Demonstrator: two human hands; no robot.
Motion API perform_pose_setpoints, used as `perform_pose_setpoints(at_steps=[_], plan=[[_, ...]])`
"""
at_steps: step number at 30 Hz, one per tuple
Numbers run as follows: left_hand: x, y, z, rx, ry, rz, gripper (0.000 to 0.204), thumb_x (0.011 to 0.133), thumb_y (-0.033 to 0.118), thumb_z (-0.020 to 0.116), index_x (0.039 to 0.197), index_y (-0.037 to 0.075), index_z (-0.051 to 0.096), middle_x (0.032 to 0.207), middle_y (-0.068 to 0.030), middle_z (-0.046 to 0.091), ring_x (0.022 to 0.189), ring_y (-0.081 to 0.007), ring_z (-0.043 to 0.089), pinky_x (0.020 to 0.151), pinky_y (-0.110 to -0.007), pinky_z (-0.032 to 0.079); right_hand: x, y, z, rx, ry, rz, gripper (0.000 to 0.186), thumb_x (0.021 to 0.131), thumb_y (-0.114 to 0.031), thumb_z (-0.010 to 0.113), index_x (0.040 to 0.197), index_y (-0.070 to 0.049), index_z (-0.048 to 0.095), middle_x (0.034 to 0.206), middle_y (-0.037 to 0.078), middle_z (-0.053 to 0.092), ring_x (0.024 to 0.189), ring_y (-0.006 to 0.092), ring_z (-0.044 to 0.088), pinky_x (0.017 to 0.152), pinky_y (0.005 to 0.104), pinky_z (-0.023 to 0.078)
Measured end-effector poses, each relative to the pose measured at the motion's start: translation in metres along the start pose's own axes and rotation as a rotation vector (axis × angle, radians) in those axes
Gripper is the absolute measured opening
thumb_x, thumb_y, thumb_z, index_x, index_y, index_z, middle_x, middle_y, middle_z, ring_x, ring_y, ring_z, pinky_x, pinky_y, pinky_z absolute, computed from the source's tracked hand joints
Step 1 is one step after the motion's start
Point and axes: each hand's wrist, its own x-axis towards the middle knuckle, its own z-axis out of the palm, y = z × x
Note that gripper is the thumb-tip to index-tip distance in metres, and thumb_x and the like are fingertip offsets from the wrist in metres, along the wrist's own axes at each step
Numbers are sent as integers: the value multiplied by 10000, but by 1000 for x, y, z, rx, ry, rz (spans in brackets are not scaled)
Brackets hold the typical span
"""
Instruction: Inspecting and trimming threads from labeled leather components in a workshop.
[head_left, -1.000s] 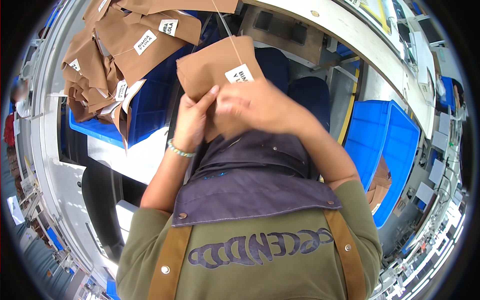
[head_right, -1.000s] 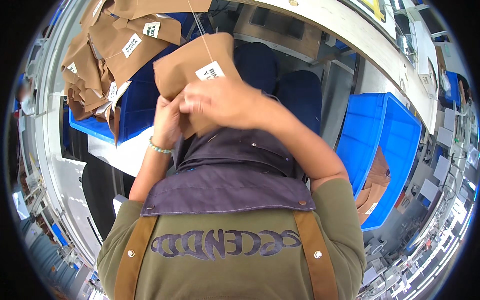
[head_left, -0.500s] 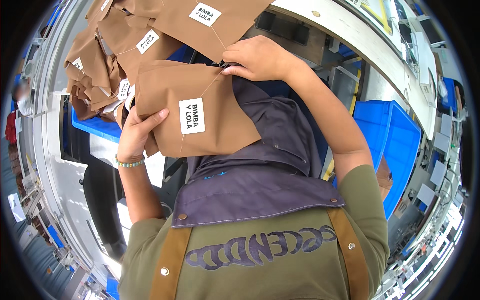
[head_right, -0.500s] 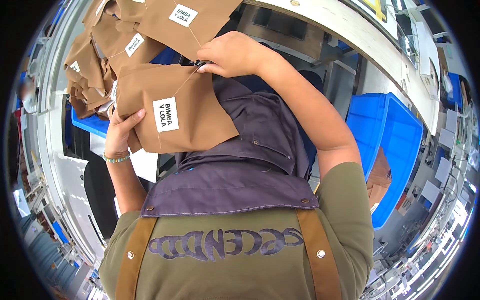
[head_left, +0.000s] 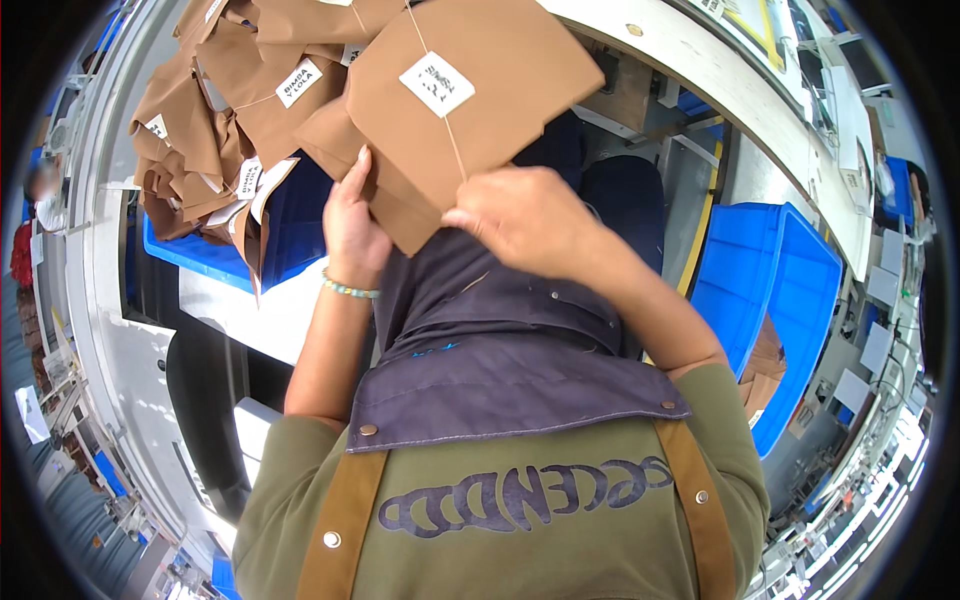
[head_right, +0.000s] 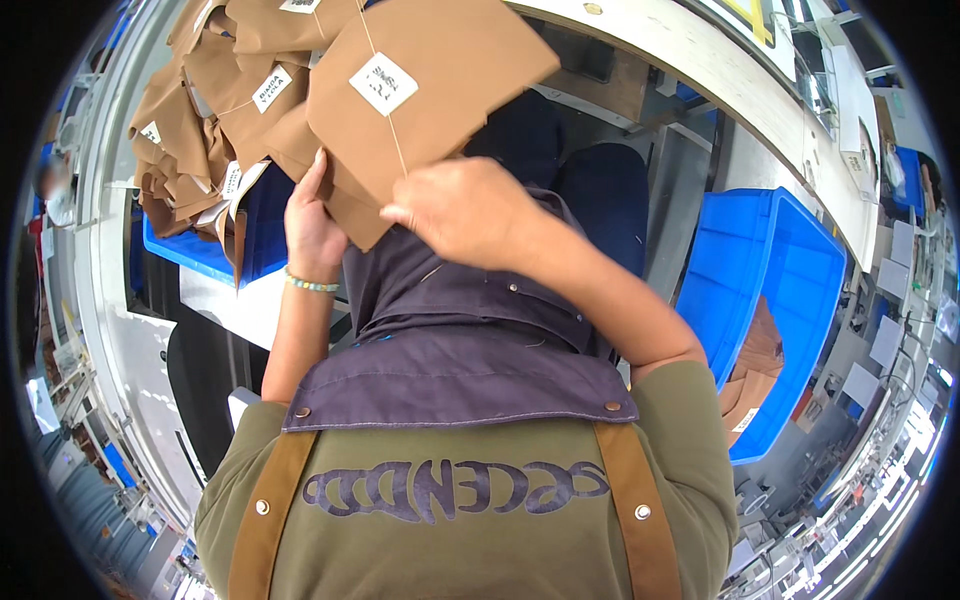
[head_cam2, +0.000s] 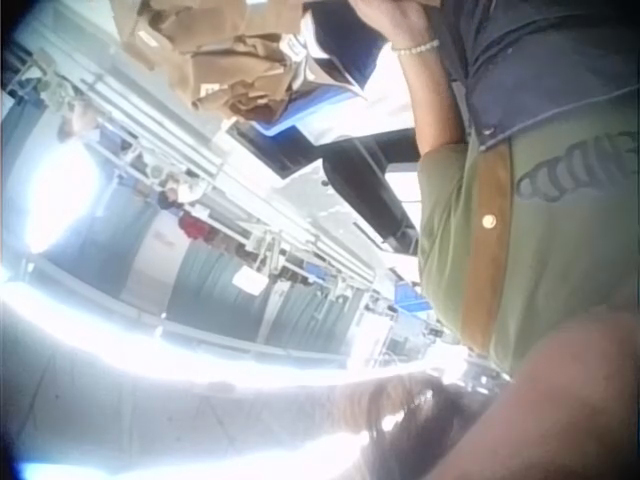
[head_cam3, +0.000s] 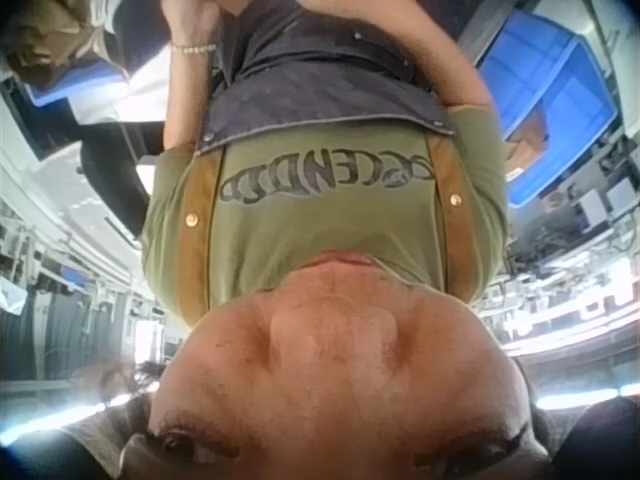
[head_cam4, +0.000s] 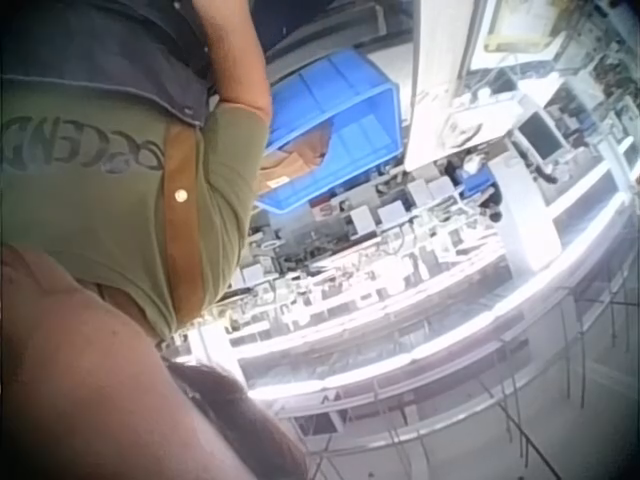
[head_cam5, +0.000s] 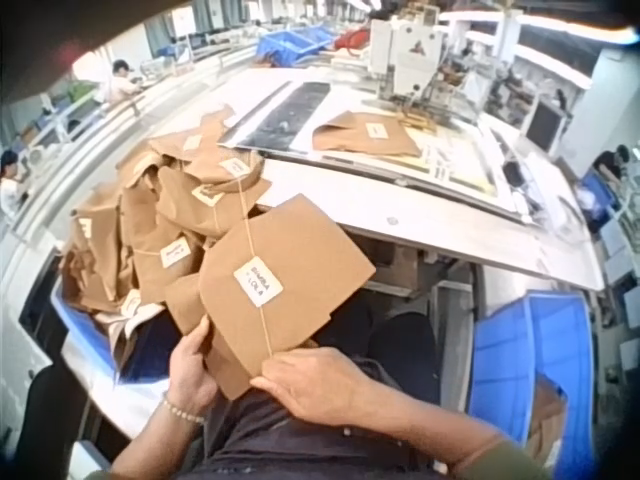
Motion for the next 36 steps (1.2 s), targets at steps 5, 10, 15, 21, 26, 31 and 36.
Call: perform_pose_setpoints(at_steps=[5, 10, 15, 21, 26, 31, 36], plan=[[-23, -13, 58, 22, -166, -21, 469, 1004, 317, 591, 1353, 14, 510, 1294, -97, 602, 1175, -187, 588, 983, -346, 487, -15, -5, 29, 82, -72, 35, 280, 965, -282, 583, 808, -50, 601, 744, 134, 634, 729, 330, 656, 672, 436, 520], [-23, -1, 31, 250, -129, 77, 276, 941, 102, 679, 1185, -22, 644, 1118, -68, 700, 989, -124, 658, 861, -279, 520, 1, -5, -16, 414, -214, 91, 298, 995, -318, 551, 919, -47, 647, 826, 168, 664, 762, 349, 654, 709, 442, 503], [-48, 59, 15, 632, -271, 98, 247, 941, 75, 673, 1144, -66, 673, 1059, -68, 721, 924, -95, 655, 823, -249, 517, 35, 31, -39, 588, 135, 141, 337, 1032, -305, 513, 1111, -11, 655, 957, 88, 696, 917, 143, 641, 809, 292, 494], [-58, 85, -8, 834, -466, -60, 252, 954, 69, 658, 1164, -69, 659, 1056, -65, 720, 945, -91, 645, 832, -259, 519, 67, 61, -14, 270, -297, 45, 355, 1022, -348, 482, 1076, -44, 657, 947, 155, 686, 858, 343, 643, 770, 408, 495], [-56, 97, -28, 829, -403, -103, 269, 958, 71, 651, 1185, -73, 647, 1077, -81, 721, 955, -108, 656, 850, -278, 526, 52, 78, -29, -268, -293, -40, 311, 968, -365, 563, 893, -67, 611, 857, 123, 660, 816, 325, 641, 693, 428, 493], [-47, 81, -11, 794, -459, -225, 295, 959, 62, 641, 1216, -81, 627, 1123, -91, 709, 989, -109, 654, 871, -282, 527, 42, 89, -14, -467, 44, -146, 298, 968, -365, 570, 861, -96, 638, 740, 75, 673, 745, 276, 681, 644, 393, 536], [-33, 44, -9, 554, -197, -208, 257, 952, 90, 643, 1176, -34, 657, 1083, -66, 718, 943, -119, 677, 847, -272, 526, 31, 54, -32, -197, 341, 96, 311, 991, -343, 544, 838, -88, 636, 723, 100, 644, 695, 319, 647, 582, 418, 499]])
